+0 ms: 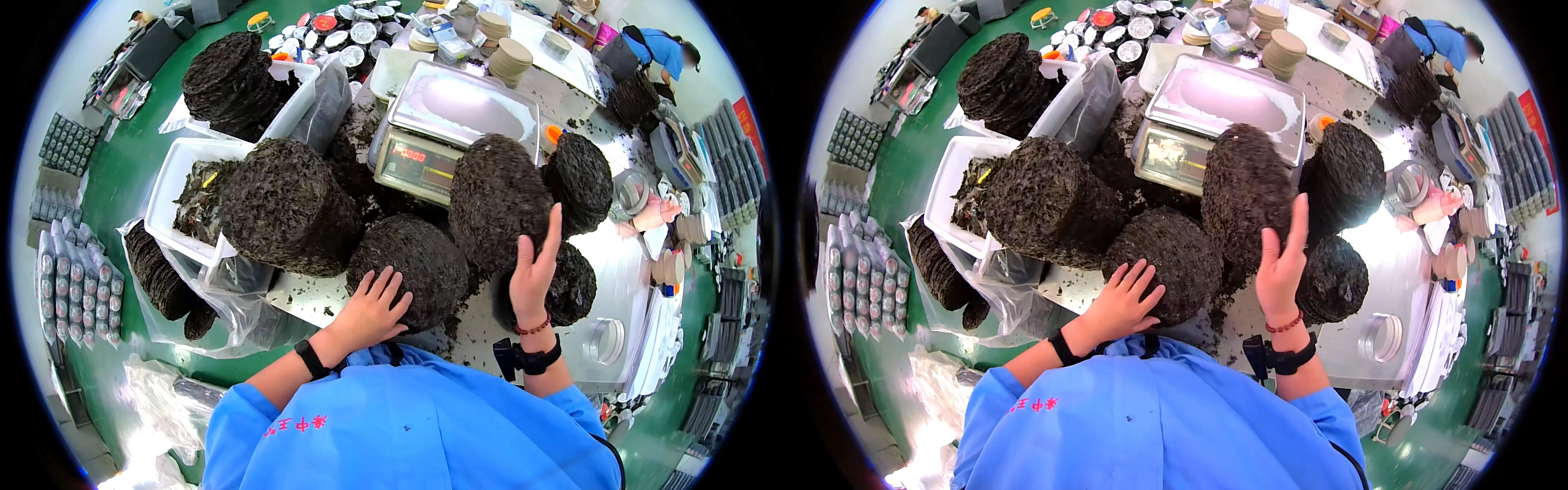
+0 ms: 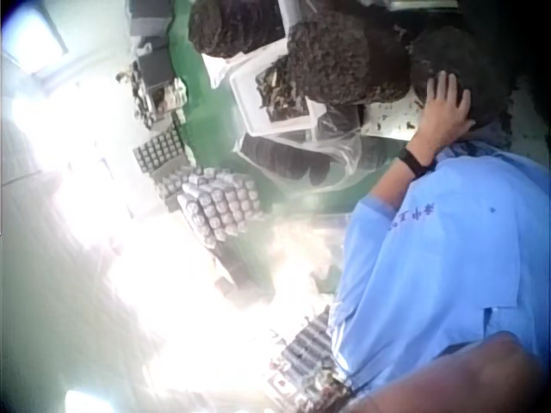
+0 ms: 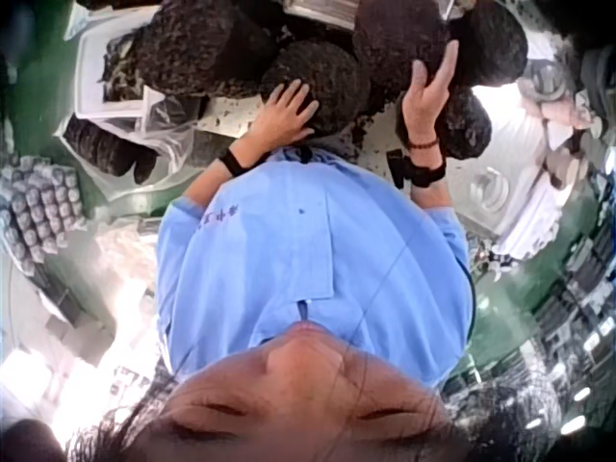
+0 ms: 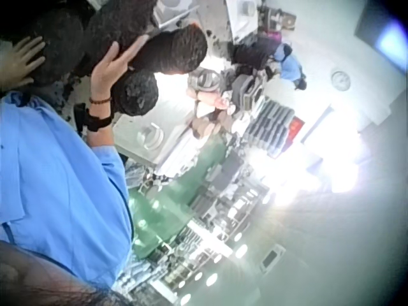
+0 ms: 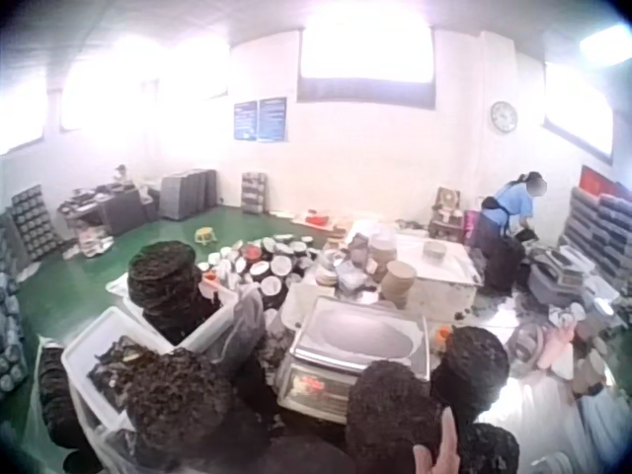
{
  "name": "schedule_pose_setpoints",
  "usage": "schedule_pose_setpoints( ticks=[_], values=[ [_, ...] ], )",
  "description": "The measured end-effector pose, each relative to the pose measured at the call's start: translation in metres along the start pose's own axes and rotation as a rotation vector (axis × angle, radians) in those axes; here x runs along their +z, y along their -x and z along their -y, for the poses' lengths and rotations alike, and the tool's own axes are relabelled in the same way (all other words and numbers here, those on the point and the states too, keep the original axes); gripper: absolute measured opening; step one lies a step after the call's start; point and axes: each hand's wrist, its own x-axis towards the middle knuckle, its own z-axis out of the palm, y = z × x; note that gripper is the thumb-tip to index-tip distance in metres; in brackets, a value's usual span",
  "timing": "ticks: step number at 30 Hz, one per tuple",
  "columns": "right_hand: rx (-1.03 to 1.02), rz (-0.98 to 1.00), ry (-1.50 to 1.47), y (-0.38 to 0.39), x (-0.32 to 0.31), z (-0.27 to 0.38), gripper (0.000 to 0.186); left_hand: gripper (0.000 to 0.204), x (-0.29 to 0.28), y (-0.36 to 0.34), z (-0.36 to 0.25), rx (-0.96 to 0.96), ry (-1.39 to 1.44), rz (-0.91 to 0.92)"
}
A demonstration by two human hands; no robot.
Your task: The person removes compressed tea discs from a large plastic bag, places them onto an electronic scale to check the weight, and stacks them in columns on a work surface.
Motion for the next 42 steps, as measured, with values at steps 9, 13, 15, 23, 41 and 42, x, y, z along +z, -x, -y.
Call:
schedule_pose_setpoints(
  ticks=[9, 13, 15, 23, 41, 42],
  values=[
    [-0.126, 0.134, 0.031, -0.027, -0.012, 0.007, 0.027, 0.032, -0.005, -0.002, 0.006, -0.013, 0.141, -0.092],
    [-0.208, 0.247, 0.006, -0.026, -0.009, 0.000, 0.028, 0.024, 0.000, 0.003, 0.011, 0.029, 0.219, -0.100],
    [-0.182, 0.322, -0.026, -0.016, -0.001, 0.009, 0.028, 0.022, 0.002, 0.003, 0.012, 0.029, 0.241, -0.133],
    [-0.557, 0.720, 0.044, 0.012, 0.038, 0.000, 0.015, 0.028, -0.046, -0.027, 0.017, -0.289, 0.393, -0.212],
    [0.084, 0.085, -0.150, -0.117, 0.058, -0.058, 0.045, 0.089, 0.022, 0.022, 0.025, -0.845, 0.492, -0.218],
    [-0.101, 0.285, -0.128, -0.091, 0.053, -0.037, 0.038, 0.087, 0.021, 0.021, 0.026, -0.797, 0.444, -0.239]
  ],
)
